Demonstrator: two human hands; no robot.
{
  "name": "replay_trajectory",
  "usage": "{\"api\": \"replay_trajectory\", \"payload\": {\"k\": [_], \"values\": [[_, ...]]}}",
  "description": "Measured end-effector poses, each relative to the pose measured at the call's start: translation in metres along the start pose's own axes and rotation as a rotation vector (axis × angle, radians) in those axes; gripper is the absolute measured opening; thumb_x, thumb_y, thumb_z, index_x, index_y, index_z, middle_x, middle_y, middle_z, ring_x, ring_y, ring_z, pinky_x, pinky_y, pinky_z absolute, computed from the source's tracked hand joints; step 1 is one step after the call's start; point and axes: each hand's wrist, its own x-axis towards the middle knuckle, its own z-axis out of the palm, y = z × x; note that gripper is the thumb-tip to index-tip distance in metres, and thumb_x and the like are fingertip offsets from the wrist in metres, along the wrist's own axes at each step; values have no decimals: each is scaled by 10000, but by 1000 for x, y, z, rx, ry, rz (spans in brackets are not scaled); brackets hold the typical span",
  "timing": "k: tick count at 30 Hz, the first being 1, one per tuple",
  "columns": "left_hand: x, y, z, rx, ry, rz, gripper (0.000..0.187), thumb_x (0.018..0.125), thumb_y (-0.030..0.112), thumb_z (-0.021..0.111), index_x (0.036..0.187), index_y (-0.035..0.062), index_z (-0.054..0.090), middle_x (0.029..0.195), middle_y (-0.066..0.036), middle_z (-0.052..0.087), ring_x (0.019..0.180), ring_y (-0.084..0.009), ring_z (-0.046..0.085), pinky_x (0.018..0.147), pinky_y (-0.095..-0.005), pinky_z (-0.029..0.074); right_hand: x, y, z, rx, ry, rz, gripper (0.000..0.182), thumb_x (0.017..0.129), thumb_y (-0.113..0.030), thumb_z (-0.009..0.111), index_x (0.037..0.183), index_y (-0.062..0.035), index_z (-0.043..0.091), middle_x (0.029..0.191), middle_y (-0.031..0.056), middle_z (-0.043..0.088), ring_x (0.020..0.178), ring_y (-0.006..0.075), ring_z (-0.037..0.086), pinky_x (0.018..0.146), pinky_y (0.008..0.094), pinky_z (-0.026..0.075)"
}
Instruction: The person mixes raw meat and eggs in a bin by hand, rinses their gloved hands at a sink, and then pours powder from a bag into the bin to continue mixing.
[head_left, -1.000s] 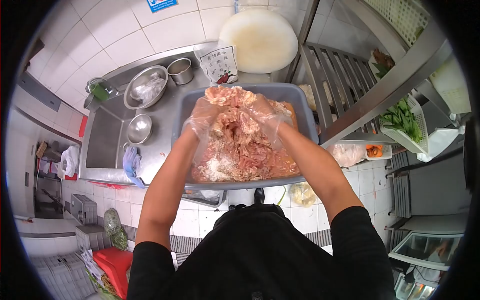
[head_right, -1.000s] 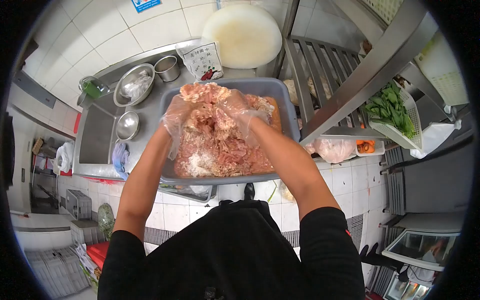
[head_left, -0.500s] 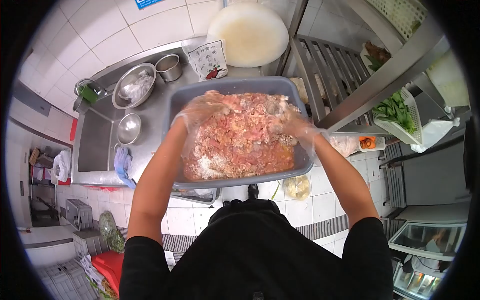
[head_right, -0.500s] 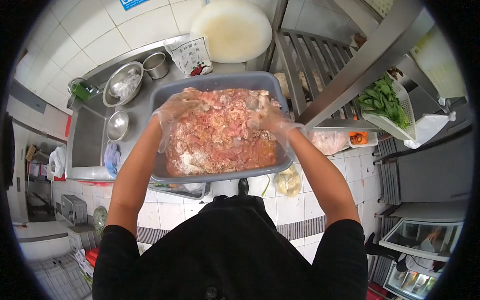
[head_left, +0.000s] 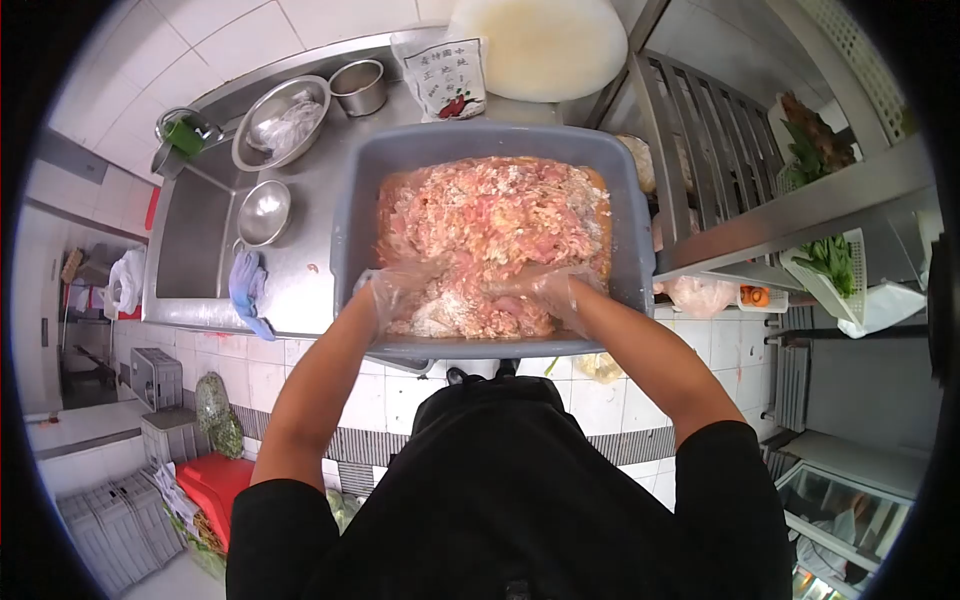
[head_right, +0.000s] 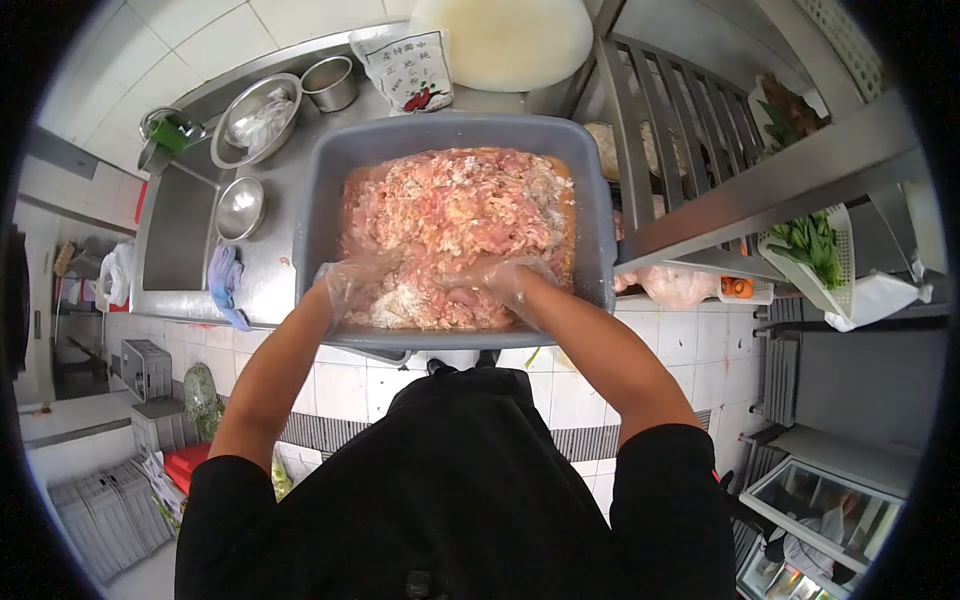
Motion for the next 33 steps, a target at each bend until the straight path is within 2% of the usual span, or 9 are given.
{"api": "replay_trajectory", "payload": {"k": [1, 5, 8, 17, 19, 23, 29, 31, 33], "values": [[11, -9, -1, -2, 11, -2, 535, 977, 407, 549, 1396, 89, 451, 1236, -80, 613, 998, -232, 637, 815, -359, 559, 4, -16, 14, 163, 93, 33, 452, 800, -495, 754, 996, -91, 705, 832, 62, 614, 854, 175, 605, 720, 332, 498], [33, -21, 7, -569, -107, 129, 569, 945, 446, 589, 1345, 49, 513, 1224, -90, 608, 1056, -217, 600, 871, -378, 511, 67, -6, 13, 190, 162, 150, 419, 816, -489, 740, 967, -101, 698, 755, -4, 557, 807, 114, 586, 591, 264, 452], [12, -3, 11, -556, 88, 254, 566, 916, 418, 632, 1297, 11, 536, 1188, -110, 614, 1045, -194, 593, 829, -348, 498, 93, 13, 17, 472, 89, -225, 350, 848, -462, 692, 918, -119, 679, 673, -29, 525, 570, 108, 466, 451, 286, 349], [-7, 34, -5, -291, 171, 457, 392, 880, 224, 674, 1195, 7, 590, 1150, -60, 619, 978, -166, 597, 900, -323, 463, 26, -83, 24, 19, 204, -139, 239, 838, -244, 700, 1000, -71, 670, 851, 26, 609, 762, 117, 545, 659, 282, 459], [-11, 46, 0, -323, 135, 673, 405, 888, 145, 661, 1253, 8, 553, 1152, -50, 617, 1043, -155, 598, 916, -307, 483, 6, -91, 30, 298, 119, -518, 403, 868, -219, 661, 1247, -96, 606, 1089, 48, 627, 991, 154, 578, 833, 335, 479], [22, 71, 7, -57, 348, 709, 406, 939, 219, 624, 1266, -8, 545, 1188, -115, 623, 1108, -218, 585, 955, -353, 472, -5, -100, 9, 47, 306, -404, 559, 1005, -429, 450, 1502, -192, 353, 1382, 56, 511, 1182, 216, 522, 981, 422, 424], [-48, 151, 60, 561, 209, 325, 476, 927, 423, 604, 1197, 31, 606, 1223, -150, 632, 1142, -284, 566, 1005, -357, 428, 27, -48, -86, -586, 524, -331, 505, 1015, -474, 392, 1327, -106, 542, 1097, 161, 650, 1046, 287, 602, 900, 396, 471], [-48, 137, 74, 747, 74, 840, 529, 882, 448, 661, 1242, 65, 607, 1238, -157, 621, 1183, -289, 537, 1061, -381, 382, -39, -65, -75, -757, 395, -444, 465, 1001, -453, 455, 1277, -101, 581, 1025, 180, 646, 1017, 279, 617, 831, 378, 511], [-43, 114, 56, 276, -252, 778, 612, 850, 429, 704, 1345, 107, 541, 1300, -146, 581, 1224, -285, 500, 1095, -389, 347, -69, -55, -78, -641, 308, -325, 480, 974, -477, 501, 1259, -102, 595, 1019, 175, 648, 1018, 277, 619, 822, 371, 518]]}}
